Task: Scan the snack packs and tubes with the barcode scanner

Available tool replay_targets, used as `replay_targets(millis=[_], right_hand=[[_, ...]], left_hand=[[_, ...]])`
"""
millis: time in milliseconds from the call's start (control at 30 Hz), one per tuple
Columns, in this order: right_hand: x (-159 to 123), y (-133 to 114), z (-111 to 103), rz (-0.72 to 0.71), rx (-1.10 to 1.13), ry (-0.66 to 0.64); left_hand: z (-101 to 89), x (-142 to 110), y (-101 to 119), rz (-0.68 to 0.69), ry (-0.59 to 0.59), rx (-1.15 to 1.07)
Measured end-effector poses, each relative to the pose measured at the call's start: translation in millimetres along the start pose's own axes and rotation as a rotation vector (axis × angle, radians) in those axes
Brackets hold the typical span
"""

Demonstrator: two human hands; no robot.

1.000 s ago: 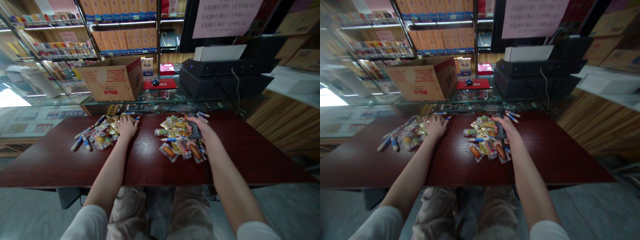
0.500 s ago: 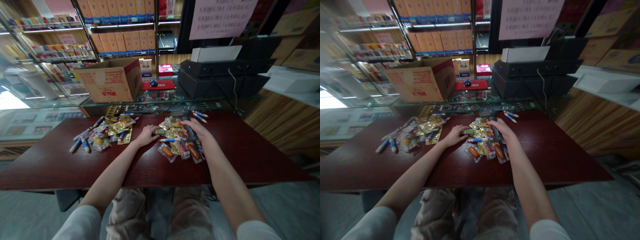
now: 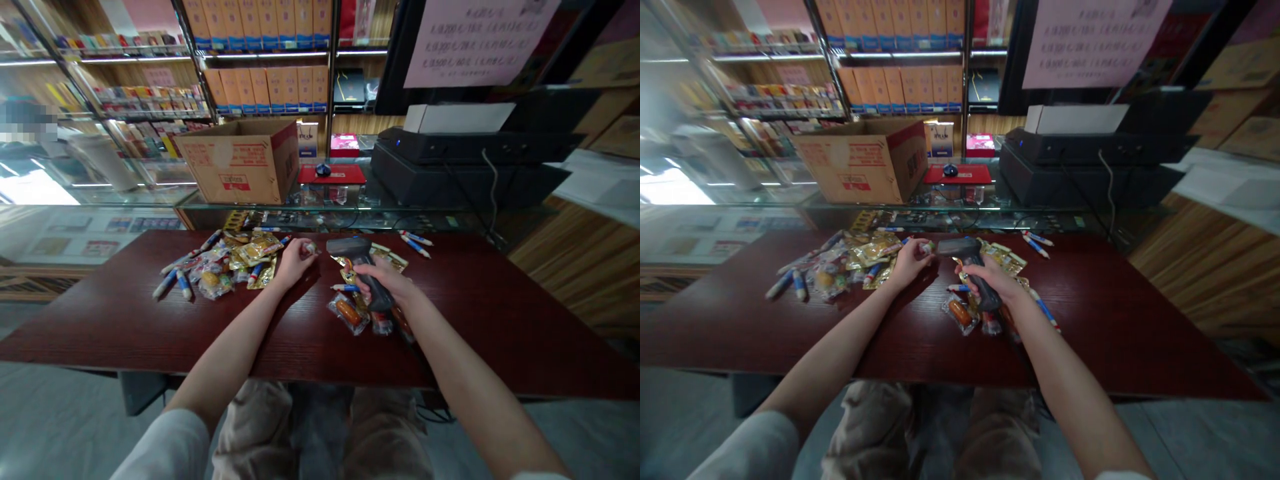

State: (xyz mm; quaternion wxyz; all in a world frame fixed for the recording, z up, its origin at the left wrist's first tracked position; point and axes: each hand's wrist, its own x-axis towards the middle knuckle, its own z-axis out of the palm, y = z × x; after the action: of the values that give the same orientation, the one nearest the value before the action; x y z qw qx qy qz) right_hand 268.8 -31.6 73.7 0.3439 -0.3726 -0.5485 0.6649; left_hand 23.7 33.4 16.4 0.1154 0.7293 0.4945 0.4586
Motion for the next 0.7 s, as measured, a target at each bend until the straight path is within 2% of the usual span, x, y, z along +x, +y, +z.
replay_targets(millis=[167, 400, 500, 567, 633, 700], right_hand=[[0.9, 1.8, 4.5, 0.032, -0.008, -0.016], [-1.1, 1.0, 3.0, 0.007, -0.014, -0.017], [-2.7, -1.3, 1.3, -0.007, -0.030, -0.041], [-3.1, -3.1, -0.4, -0.036, -0.034, -0.007], [-2.8, -5.1, -4.0, -0.050, -0.023, 0.061], [-2.1, -7.3, -10.8, -0.038, 0.000, 0.141]], left_hand=[[3.1, -1.2, -0.2, 0.069, 0.010, -0.051], [8.2, -4.8, -0.2, 0.117, 0.015, -0.091], [5.2, -2.7, -0.5, 0.122, 0.017, 0.010], [-2.8, 0.7, -2.5, 0.105, 0.045, 0.129], [-16.1, 4.6, -6.8, 0.053, 0.080, 0.282], [-32.3, 7.4, -12.7, -0.062, 0.108, 0.442]])
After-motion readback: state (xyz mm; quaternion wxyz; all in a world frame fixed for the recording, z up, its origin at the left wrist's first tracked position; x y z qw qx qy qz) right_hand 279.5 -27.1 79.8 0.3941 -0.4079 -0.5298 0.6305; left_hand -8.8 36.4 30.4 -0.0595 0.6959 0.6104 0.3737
